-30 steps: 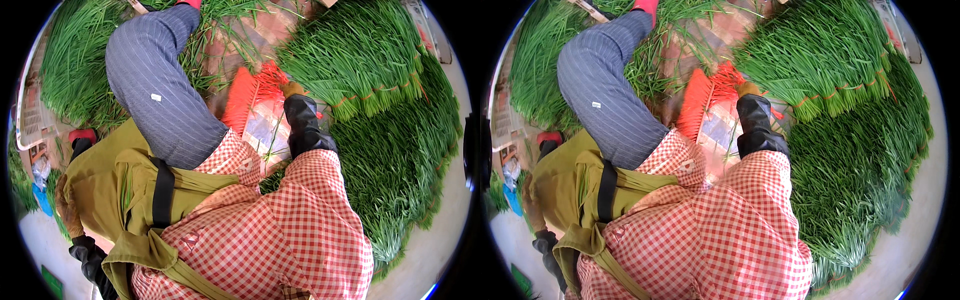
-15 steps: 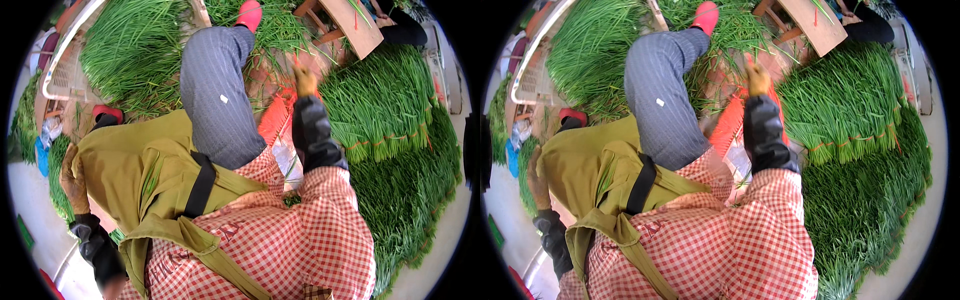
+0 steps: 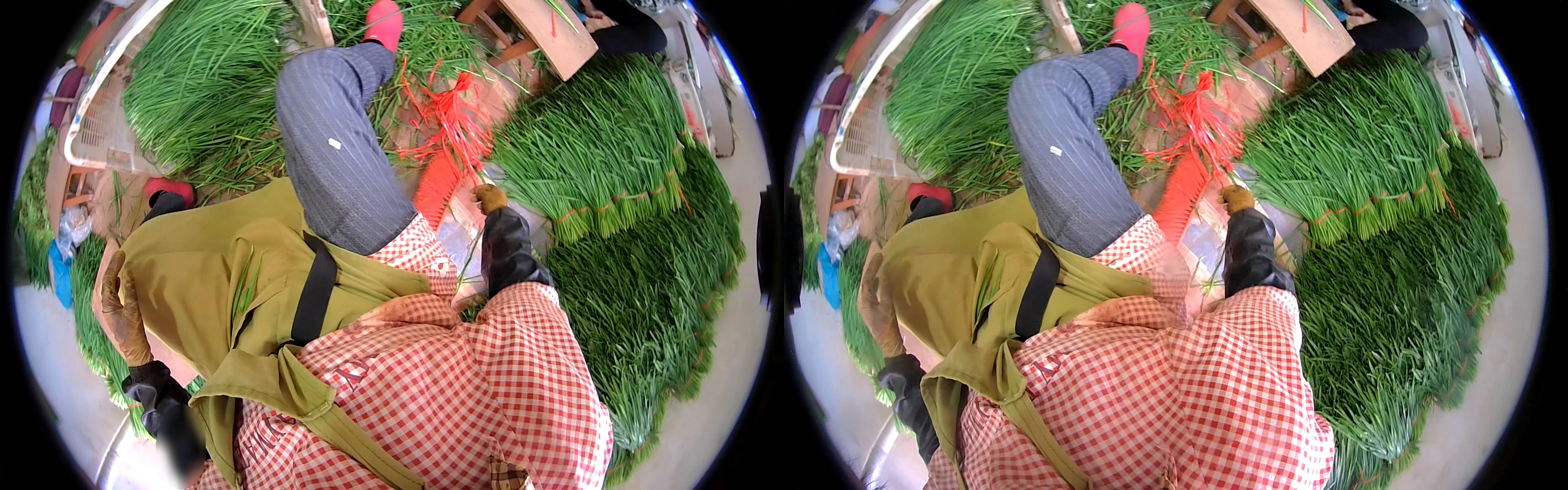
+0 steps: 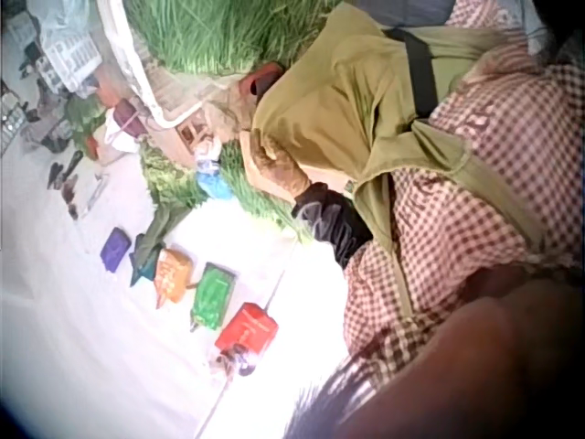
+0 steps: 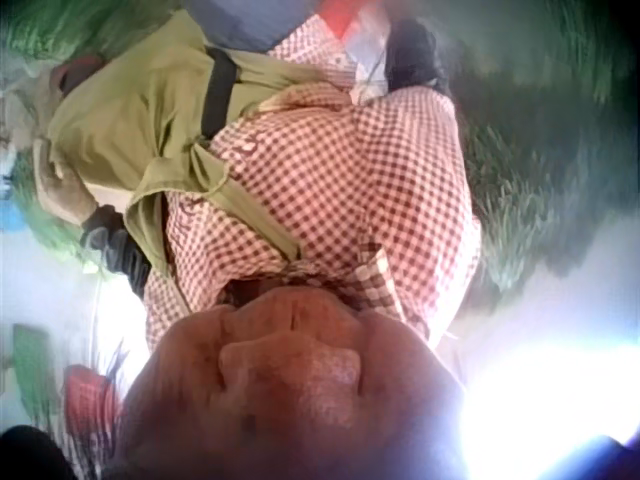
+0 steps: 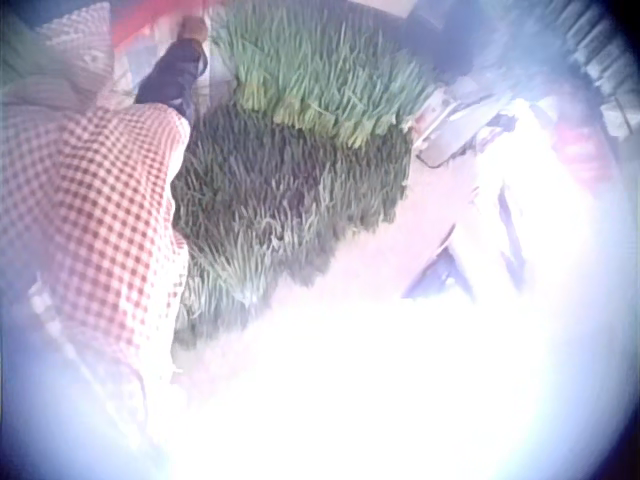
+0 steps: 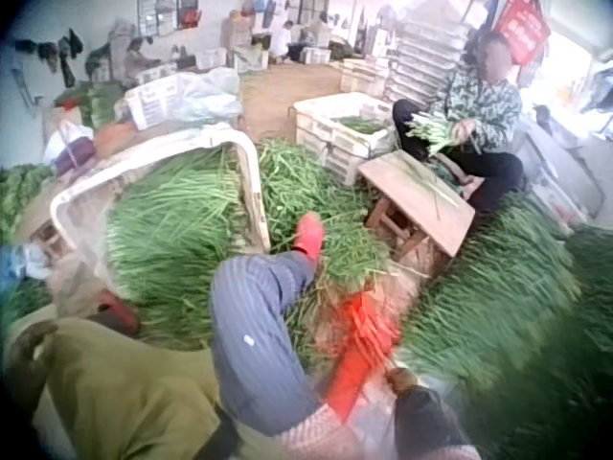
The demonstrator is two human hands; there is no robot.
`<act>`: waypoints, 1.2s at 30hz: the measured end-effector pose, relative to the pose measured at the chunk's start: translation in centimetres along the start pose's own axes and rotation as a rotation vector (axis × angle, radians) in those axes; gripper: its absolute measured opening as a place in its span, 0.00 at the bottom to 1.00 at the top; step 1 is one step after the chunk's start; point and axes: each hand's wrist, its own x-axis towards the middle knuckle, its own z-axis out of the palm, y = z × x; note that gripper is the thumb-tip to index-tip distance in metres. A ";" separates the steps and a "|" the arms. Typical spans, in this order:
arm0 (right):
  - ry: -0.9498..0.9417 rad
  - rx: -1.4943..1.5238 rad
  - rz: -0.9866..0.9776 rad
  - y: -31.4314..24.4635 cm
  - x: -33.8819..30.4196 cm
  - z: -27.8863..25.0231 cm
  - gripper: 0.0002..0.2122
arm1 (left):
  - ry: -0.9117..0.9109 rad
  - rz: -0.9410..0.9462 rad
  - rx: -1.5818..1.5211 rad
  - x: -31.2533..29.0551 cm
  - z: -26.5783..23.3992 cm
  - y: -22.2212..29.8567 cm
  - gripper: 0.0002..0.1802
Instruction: The person sorts green chives into bunches and secures them with red ties while sitting on a low stool. The bunches are then placed into a plastic basket.
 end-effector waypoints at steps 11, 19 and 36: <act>0.226 0.076 0.321 4.1 -4.9 -8.5 0.17 | -0.161 0.108 -0.063 4.9 5.4 5.1 0.18; 0.383 -0.434 -0.463 -15.3 0.9 -5.8 0.13 | -0.220 0.174 0.045 6.2 7.3 7.2 0.18; 0.069 -0.106 -0.302 -21.9 6.6 11.0 0.12 | -0.217 -0.173 -0.005 4.2 6.9 6.1 0.17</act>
